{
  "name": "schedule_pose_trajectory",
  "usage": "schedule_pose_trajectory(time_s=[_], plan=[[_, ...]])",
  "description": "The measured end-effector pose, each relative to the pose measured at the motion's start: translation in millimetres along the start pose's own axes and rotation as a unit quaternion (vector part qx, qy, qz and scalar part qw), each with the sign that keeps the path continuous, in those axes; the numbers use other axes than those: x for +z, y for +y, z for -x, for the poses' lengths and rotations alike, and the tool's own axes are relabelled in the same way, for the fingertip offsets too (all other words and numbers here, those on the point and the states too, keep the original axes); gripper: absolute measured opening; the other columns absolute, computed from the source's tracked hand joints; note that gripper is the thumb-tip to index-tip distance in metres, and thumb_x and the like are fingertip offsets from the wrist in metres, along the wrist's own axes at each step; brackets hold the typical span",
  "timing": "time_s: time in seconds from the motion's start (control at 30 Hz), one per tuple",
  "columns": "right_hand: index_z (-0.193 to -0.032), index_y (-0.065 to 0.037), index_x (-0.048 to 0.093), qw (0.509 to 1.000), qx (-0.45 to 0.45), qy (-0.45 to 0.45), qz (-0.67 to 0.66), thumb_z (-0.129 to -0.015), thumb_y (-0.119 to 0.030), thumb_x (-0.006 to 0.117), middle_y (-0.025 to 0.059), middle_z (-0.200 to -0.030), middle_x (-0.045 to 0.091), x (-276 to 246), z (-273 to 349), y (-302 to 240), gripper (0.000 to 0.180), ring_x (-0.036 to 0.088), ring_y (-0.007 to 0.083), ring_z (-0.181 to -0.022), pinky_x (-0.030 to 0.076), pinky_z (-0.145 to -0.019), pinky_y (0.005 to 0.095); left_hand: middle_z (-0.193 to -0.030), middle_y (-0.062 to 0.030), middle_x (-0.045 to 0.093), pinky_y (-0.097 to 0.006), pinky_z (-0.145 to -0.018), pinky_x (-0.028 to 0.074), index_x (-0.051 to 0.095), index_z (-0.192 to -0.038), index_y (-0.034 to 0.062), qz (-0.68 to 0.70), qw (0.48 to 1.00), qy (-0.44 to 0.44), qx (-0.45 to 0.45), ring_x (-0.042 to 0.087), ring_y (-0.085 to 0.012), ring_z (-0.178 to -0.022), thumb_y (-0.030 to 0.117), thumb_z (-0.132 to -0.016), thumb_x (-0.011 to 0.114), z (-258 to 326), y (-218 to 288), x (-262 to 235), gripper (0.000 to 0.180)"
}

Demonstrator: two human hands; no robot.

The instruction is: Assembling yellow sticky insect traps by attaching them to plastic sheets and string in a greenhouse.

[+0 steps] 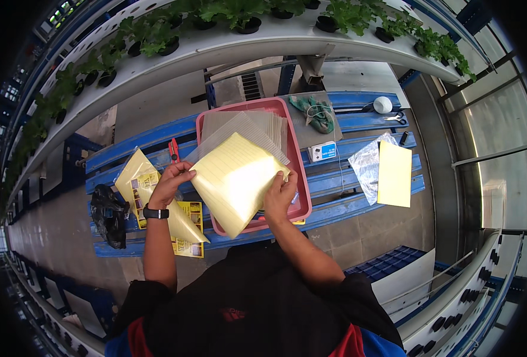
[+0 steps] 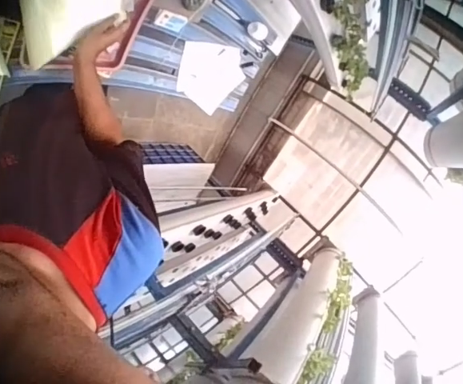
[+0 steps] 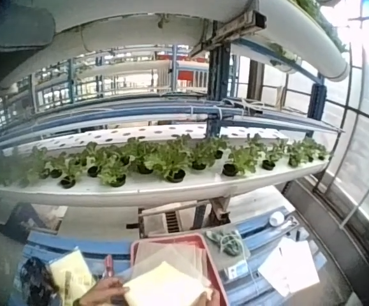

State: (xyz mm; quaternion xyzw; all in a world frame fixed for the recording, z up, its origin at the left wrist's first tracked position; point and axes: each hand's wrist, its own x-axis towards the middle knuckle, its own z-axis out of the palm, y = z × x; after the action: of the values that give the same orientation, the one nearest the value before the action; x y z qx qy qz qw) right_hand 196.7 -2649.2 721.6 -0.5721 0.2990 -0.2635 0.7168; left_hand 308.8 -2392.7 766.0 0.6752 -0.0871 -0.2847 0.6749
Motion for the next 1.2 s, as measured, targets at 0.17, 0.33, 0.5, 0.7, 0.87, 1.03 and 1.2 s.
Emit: schedule_pose_trajectory(time_s=[0.17,0.33,0.5,0.7,0.87,1.03,1.2], plan=[[-0.116,0.002,0.045,0.999,0.024,0.016,-0.013,-0.102,-0.011,0.043,0.0126,-0.099,0.061,-4,-5,2,0.019,0.061,0.0128,-0.084,0.049,-0.074,0.0268,-0.088,0.0018,0.067,-0.024,-0.077,0.046,0.065,-0.095,0.0034,-0.044,0.999,-0.015,0.021,0.059,-0.0054,-0.08,0.013,-0.088,0.07,-6,17,6,0.013],[-0.11,0.003,0.051,0.997,-0.027,-0.015,0.077,-0.098,-0.013,0.051,0.0113,-0.083,0.065,-5,-19,10,0.02,0.062,0.0149,-0.072,0.05,-0.066,0.0299,-0.069,-0.0001,0.063,-0.028,-0.06,0.045,0.065,-0.091,0.0019,-0.162,0.982,0.083,0.056,0.058,-0.0081,-0.063,0.02,-0.085,0.073,-26,6,-5,0.021],[-0.097,-0.001,0.062,0.946,-0.072,-0.023,0.316,-0.086,-0.017,0.066,0.0129,-0.066,0.062,-10,-27,-15,0.021,0.06,0.0285,-0.059,0.046,-0.059,0.0392,-0.061,-0.0095,0.058,-0.036,-0.054,0.045,0.064,-0.088,0.0033,-0.46,0.858,0.211,0.086,0.058,-0.0262,-0.054,0.038,-0.075,0.08,-28,-4,3,0.04],[-0.1,-0.003,0.061,0.883,-0.196,0.002,0.427,-0.083,-0.023,0.071,0.0127,-0.079,0.056,-18,-43,-6,0.028,0.055,0.0325,-0.085,0.042,-0.074,0.0433,-0.089,-0.0133,0.064,-0.041,-0.066,0.049,0.062,-0.088,0.0024,-0.524,0.782,0.281,0.188,0.063,-0.0321,-0.079,0.035,-0.074,0.08,-25,-7,22,0.04],[-0.102,-0.002,0.06,0.898,-0.209,0.025,0.386,-0.081,-0.024,0.073,0.0116,-0.083,0.055,-14,-44,-3,0.034,0.054,0.0303,-0.087,0.044,-0.076,0.0404,-0.086,-0.0116,0.06,-0.039,-0.068,0.049,0.064,-0.094,0.0011,-0.396,0.83,0.32,0.225,0.059,-0.0295,-0.073,0.028,-0.072,0.082,-26,-21,18,0.039],[-0.106,0.001,0.059,0.937,-0.125,0.01,0.326,-0.08,-0.022,0.076,0.009,-0.082,0.058,-17,-55,11,0.039,0.055,0.0216,-0.075,0.046,-0.069,0.0343,-0.081,-0.0112,0.06,-0.036,-0.064,0.047,0.067,-0.091,-0.0011,-0.392,0.851,0.307,0.165,0.058,-0.0261,-0.07,0.027,-0.071,0.083,-21,-21,17,0.038],[-0.111,0.004,0.057,0.984,-0.053,-0.035,0.164,-0.081,-0.009,0.075,0.0022,-0.079,0.059,-18,-63,9,0.037,0.05,0.0079,-0.067,0.042,-0.06,0.0231,-0.072,-0.0063,0.06,-0.029,-0.058,0.044,0.068,-0.087,-0.0032,-0.382,0.875,0.277,0.11,0.053,-0.0139,-0.062,0.026,-0.072,0.084,-11,-15,13,0.036]])
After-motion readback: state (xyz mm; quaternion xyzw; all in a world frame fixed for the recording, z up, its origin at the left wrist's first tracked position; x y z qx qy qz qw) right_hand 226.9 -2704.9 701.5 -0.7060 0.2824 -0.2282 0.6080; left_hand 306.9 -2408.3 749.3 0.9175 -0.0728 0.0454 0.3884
